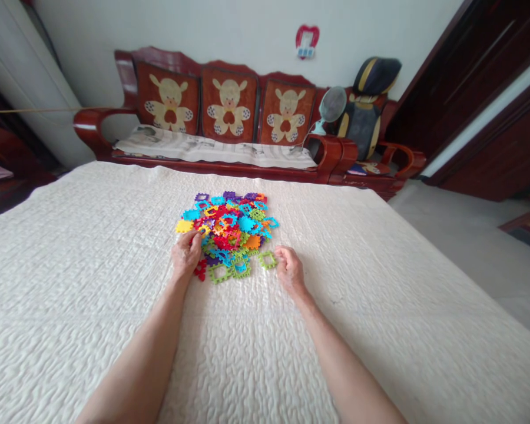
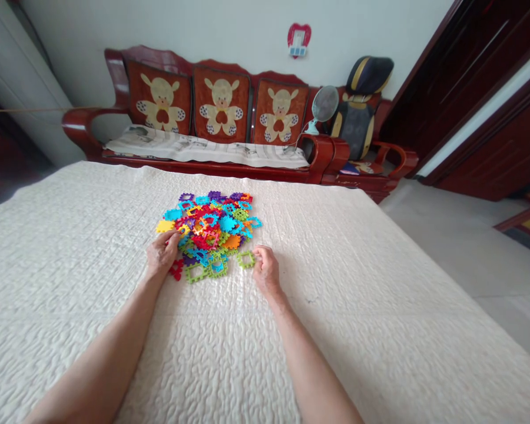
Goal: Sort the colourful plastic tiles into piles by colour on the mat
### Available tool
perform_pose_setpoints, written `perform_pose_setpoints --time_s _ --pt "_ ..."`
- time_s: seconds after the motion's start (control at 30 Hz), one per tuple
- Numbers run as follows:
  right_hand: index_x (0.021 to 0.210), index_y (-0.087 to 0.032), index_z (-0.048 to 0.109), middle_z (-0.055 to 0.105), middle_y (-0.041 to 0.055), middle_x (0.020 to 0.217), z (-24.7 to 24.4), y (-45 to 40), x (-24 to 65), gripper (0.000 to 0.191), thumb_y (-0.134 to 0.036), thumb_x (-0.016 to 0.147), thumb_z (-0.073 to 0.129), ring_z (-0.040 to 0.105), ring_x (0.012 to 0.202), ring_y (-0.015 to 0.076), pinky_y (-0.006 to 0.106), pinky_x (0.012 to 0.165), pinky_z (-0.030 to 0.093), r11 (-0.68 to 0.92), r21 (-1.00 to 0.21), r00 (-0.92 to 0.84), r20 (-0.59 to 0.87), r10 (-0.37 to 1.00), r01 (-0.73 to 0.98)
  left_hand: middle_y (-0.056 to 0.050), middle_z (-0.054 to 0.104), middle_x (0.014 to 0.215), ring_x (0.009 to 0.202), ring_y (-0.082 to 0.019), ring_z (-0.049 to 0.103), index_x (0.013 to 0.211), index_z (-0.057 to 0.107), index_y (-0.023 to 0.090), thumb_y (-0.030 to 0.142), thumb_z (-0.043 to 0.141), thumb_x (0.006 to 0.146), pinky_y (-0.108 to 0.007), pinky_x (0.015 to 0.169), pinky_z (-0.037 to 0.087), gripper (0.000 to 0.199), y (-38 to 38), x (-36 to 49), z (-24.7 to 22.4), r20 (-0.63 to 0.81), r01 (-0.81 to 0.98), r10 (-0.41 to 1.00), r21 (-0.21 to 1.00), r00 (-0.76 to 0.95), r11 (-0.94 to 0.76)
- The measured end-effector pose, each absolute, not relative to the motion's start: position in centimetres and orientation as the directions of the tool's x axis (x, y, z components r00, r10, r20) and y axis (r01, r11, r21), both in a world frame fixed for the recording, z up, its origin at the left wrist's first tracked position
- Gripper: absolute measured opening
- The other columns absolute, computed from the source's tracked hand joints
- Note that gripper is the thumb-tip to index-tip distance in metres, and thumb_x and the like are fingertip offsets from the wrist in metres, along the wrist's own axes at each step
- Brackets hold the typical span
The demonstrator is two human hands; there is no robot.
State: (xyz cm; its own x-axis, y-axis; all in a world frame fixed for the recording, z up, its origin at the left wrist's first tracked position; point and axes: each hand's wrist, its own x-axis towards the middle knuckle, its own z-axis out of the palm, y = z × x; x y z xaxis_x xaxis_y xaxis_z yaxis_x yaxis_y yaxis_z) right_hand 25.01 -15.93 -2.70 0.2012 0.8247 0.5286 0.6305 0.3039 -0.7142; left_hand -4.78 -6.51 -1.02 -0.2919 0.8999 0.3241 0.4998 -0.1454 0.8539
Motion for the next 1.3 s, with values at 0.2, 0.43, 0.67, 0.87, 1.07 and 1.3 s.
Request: perform_pose_setpoints --time_s 0.2,0.43,0.67,0.87,1.07,1.3 --pt "0.11 -0.02 0.06 0.068 0.01 0.107 -2.0 -16.5 24.2 0.033 -0.023 0.079 0.05 0.064 0.103 0.0251 0.043 0.092 0.052 0.274 -0.613 0.14 0.54 0.83 0.741 -0.007 0.074 0.105 0.105 -0.025 0.065 0.09 0.073 0.022 0.046 0.05 0.082 -0.039 0.101 0.05 0.034 -6.5 -4.7 -1.2 0.335 0.504 0.896 0.85 -0.292 -0.154" --pt "0.122 -0.018 0.056 0.065 0.0127 0.107 -1.3 -16.9 23.3 0.052 -0.041 0.077 0.068 0.059 0.103 0.0295 0.043 0.091 0.046 0.23 -0.452 0.023 0.487 0.873 0.862 -0.009 0.074 0.107 0.106 -0.025 0.065 0.09 0.072 0.021 0.044 0.049 0.082 -0.039 0.102 0.049 0.034 -6.5 -4.7 -0.9 0.354 0.515 0.895 0.839 -0.273 -0.174" --pt "0.122 -0.019 0.055 0.065 0.0117 0.109 -1.6 -16.8 23.4 0.049 -0.031 0.075 0.065 0.059 0.105 0.029 0.043 0.093 0.046 0.24 -0.491 0.034 0.485 0.874 0.838 -0.01 0.073 0.11 0.109 -0.026 0.065 0.089 0.072 0.021 0.046 0.049 0.082 -0.041 0.105 0.049 0.034 -6.4 -4.6 -1.1 0.362 0.513 0.891 0.839 -0.275 -0.183" --pt "0.129 -0.015 0.051 0.061 0.0144 0.121 -1.1 -17.0 23.5 0.059 -0.021 0.071 0.058 0.056 0.115 0.0297 0.046 0.101 0.045 0.284 -0.531 0.028 0.504 0.863 0.799 -0.009 0.073 0.109 0.109 -0.026 0.065 0.091 0.072 0.021 0.048 0.05 0.081 -0.041 0.105 0.048 0.036 -6.3 -4.7 -1.3 0.364 0.523 0.893 0.832 -0.265 -0.184" --pt "0.131 -0.013 0.049 0.061 0.0164 0.114 -1.2 -16.8 23.5 0.063 -0.036 0.074 0.066 0.056 0.109 0.0324 0.049 0.097 0.046 0.194 -0.51 0.091 0.482 0.871 0.838 -0.01 0.073 0.109 0.108 -0.025 0.065 0.091 0.072 0.02 0.049 0.051 0.082 -0.04 0.105 0.048 0.037 -6.2 -4.8 -1.6 0.383 0.521 0.887 0.828 -0.257 -0.207" --pt "0.133 -0.016 0.049 0.057 0.0157 0.131 -1.2 -16.9 23.7 0.064 -0.021 0.07 0.058 0.052 0.124 0.0314 0.05 0.106 0.04 0.276 -0.527 0.007 0.473 0.881 0.804 -0.01 0.073 0.109 0.107 -0.024 0.065 0.091 0.072 0.019 0.048 0.05 0.083 -0.039 0.103 0.049 0.037 -6.4 -4.8 -1.3 0.392 0.543 0.887 0.813 -0.242 -0.211"
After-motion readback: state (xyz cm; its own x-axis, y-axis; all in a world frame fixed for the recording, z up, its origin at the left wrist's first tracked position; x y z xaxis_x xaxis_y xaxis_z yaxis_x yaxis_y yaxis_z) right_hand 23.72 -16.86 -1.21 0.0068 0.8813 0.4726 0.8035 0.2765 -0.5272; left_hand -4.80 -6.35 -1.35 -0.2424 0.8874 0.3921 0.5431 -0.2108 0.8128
